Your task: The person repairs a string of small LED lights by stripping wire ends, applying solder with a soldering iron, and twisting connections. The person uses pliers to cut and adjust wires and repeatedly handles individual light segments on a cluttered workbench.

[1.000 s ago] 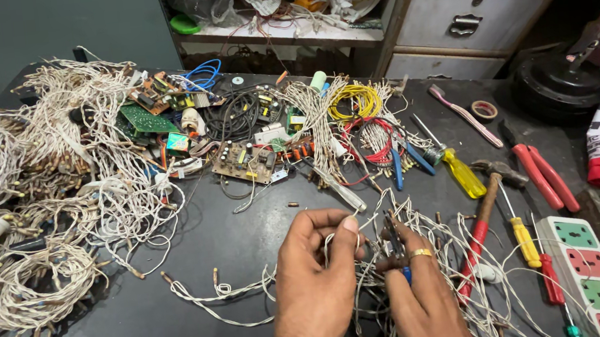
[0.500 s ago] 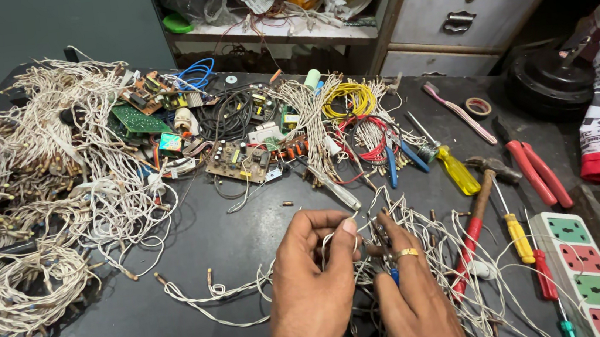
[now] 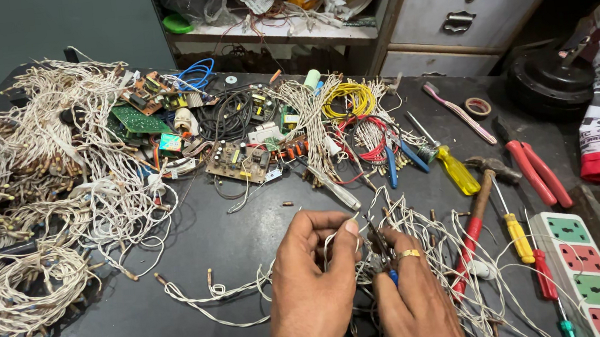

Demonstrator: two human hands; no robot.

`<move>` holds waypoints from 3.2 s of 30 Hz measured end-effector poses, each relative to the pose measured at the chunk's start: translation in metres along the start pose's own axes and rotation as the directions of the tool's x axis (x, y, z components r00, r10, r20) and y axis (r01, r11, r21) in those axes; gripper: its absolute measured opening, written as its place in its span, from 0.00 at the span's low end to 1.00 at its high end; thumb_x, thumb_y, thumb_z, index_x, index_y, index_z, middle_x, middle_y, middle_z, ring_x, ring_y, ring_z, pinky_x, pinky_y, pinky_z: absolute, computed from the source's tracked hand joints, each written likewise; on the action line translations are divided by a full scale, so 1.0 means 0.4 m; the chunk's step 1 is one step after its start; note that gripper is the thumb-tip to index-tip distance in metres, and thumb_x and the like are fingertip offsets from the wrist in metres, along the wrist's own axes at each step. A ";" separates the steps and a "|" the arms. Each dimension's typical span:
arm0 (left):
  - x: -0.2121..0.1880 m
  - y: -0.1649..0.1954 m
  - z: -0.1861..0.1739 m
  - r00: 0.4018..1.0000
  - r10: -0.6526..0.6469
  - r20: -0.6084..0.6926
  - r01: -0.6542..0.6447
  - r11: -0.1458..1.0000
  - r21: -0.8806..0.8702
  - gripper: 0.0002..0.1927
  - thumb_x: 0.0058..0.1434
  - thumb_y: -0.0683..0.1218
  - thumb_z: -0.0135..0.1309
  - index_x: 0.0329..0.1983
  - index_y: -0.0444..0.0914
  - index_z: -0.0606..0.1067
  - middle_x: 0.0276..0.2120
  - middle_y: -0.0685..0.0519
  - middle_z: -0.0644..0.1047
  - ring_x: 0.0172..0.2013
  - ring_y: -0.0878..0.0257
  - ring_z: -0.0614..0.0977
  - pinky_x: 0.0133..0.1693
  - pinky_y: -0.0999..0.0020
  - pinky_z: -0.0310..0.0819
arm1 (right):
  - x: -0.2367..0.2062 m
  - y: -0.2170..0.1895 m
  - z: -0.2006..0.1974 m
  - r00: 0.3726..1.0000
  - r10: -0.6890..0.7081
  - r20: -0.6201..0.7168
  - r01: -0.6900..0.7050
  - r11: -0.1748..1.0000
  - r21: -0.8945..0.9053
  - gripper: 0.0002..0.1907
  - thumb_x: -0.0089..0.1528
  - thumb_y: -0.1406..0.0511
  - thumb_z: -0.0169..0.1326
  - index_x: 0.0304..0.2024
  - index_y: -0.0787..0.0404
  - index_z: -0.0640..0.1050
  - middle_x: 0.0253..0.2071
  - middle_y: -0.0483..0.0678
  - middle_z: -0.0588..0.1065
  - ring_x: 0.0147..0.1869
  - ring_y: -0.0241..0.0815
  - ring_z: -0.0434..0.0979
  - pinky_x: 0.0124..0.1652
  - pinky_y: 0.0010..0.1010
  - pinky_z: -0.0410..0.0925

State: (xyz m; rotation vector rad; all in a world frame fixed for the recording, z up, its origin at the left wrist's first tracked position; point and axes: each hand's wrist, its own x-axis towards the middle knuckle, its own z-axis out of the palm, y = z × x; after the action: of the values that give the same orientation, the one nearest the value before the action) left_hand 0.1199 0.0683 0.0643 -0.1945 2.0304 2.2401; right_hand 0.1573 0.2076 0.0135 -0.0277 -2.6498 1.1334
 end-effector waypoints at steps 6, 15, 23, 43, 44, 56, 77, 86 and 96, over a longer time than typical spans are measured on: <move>0.001 -0.003 0.001 1.000 -0.007 0.001 0.007 1.000 -0.002 0.09 0.61 0.45 0.57 0.44 0.38 0.76 0.27 0.56 0.81 0.28 0.72 0.80 0.32 0.74 0.75 | -0.012 0.030 0.010 1.000 -0.026 -0.011 0.026 1.000 -0.008 0.26 0.62 0.68 0.45 0.63 0.68 0.63 0.62 0.65 0.67 0.65 0.61 0.71 0.58 0.44 0.64; 0.011 -0.027 0.006 1.000 0.023 0.010 -0.022 0.996 -0.082 0.08 0.62 0.44 0.57 0.41 0.36 0.75 0.27 0.55 0.82 0.27 0.72 0.80 0.31 0.75 0.74 | -0.001 0.006 -0.002 0.999 0.023 0.028 -0.022 0.999 -0.031 0.25 0.62 0.67 0.45 0.62 0.66 0.65 0.58 0.63 0.69 0.62 0.61 0.73 0.57 0.44 0.65; 0.026 -0.046 0.004 0.998 -0.033 0.059 0.044 0.980 -0.192 0.09 0.62 0.43 0.56 0.43 0.34 0.75 0.28 0.53 0.82 0.27 0.71 0.79 0.32 0.75 0.74 | 0.012 -0.044 -0.017 0.997 0.055 0.047 -0.056 0.998 0.021 0.31 0.59 0.70 0.43 0.67 0.60 0.61 0.60 0.58 0.66 0.63 0.55 0.73 0.58 0.41 0.65; 0.031 -0.051 0.006 0.995 -0.067 0.080 0.082 0.974 -0.210 0.10 0.63 0.44 0.56 0.43 0.33 0.74 0.27 0.52 0.82 0.27 0.69 0.79 0.32 0.74 0.75 | 0.006 -0.014 -0.009 0.995 0.099 0.028 -0.096 0.992 -0.084 0.28 0.60 0.68 0.47 0.64 0.60 0.65 0.54 0.61 0.72 0.58 0.59 0.76 0.55 0.44 0.67; 0.030 -0.050 0.005 0.995 -0.067 0.078 0.082 0.976 -0.203 0.10 0.63 0.44 0.56 0.43 0.33 0.74 0.27 0.52 0.82 0.27 0.69 0.79 0.32 0.74 0.75 | 0.007 -0.014 -0.010 0.995 0.091 0.034 -0.088 0.993 -0.083 0.28 0.60 0.68 0.47 0.64 0.60 0.65 0.55 0.61 0.71 0.59 0.59 0.75 0.55 0.44 0.67; 0.032 -0.033 -0.004 0.995 -0.080 0.052 0.089 0.975 -0.202 0.10 0.62 0.44 0.56 0.43 0.34 0.75 0.28 0.52 0.82 0.27 0.70 0.79 0.33 0.75 0.74 | 0.014 -0.029 -0.023 0.982 0.157 0.106 -0.164 0.984 0.064 0.32 0.61 0.67 0.41 0.70 0.59 0.61 0.63 0.58 0.66 0.61 0.53 0.75 0.58 0.38 0.65; 0.028 -0.043 -0.038 0.996 0.091 -0.014 -0.092 0.983 -0.159 0.08 0.62 0.43 0.60 0.41 0.34 0.78 0.27 0.53 0.82 0.27 0.71 0.79 0.31 0.75 0.73 | 0.086 0.131 -0.138 0.898 -0.431 -0.088 0.403 0.885 -0.232 0.08 0.51 0.65 0.51 0.34 0.49 0.72 0.47 0.49 0.77 0.47 0.38 0.74 0.34 0.26 0.69; 0.032 -0.050 -0.028 0.995 0.042 0.086 -0.028 0.987 -0.160 0.10 0.62 0.44 0.59 0.43 0.34 0.78 0.29 0.52 0.83 0.29 0.69 0.81 0.34 0.74 0.75 | 0.038 0.117 -0.110 0.866 0.500 -0.016 -0.499 0.866 0.044 0.26 0.67 0.58 0.41 0.66 0.55 0.72 0.42 0.56 0.77 0.44 0.47 0.77 0.42 0.37 0.69; 0.042 -0.049 -0.016 0.998 0.061 0.035 -0.053 0.982 -0.183 0.09 0.61 0.44 0.59 0.42 0.35 0.77 0.28 0.52 0.84 0.29 0.70 0.81 0.33 0.75 0.75 | 0.043 0.036 -0.027 0.735 0.570 0.366 -0.650 0.440 0.620 0.23 0.62 0.55 0.55 0.50 0.66 0.79 0.27 0.49 0.75 0.18 0.36 0.63 0.15 0.27 0.49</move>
State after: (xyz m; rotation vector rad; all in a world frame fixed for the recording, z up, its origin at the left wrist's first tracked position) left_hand 0.1070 0.0639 0.0415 -0.1062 1.8326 2.4441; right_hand 0.1423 0.2273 0.0141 -0.8782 -2.0585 2.4111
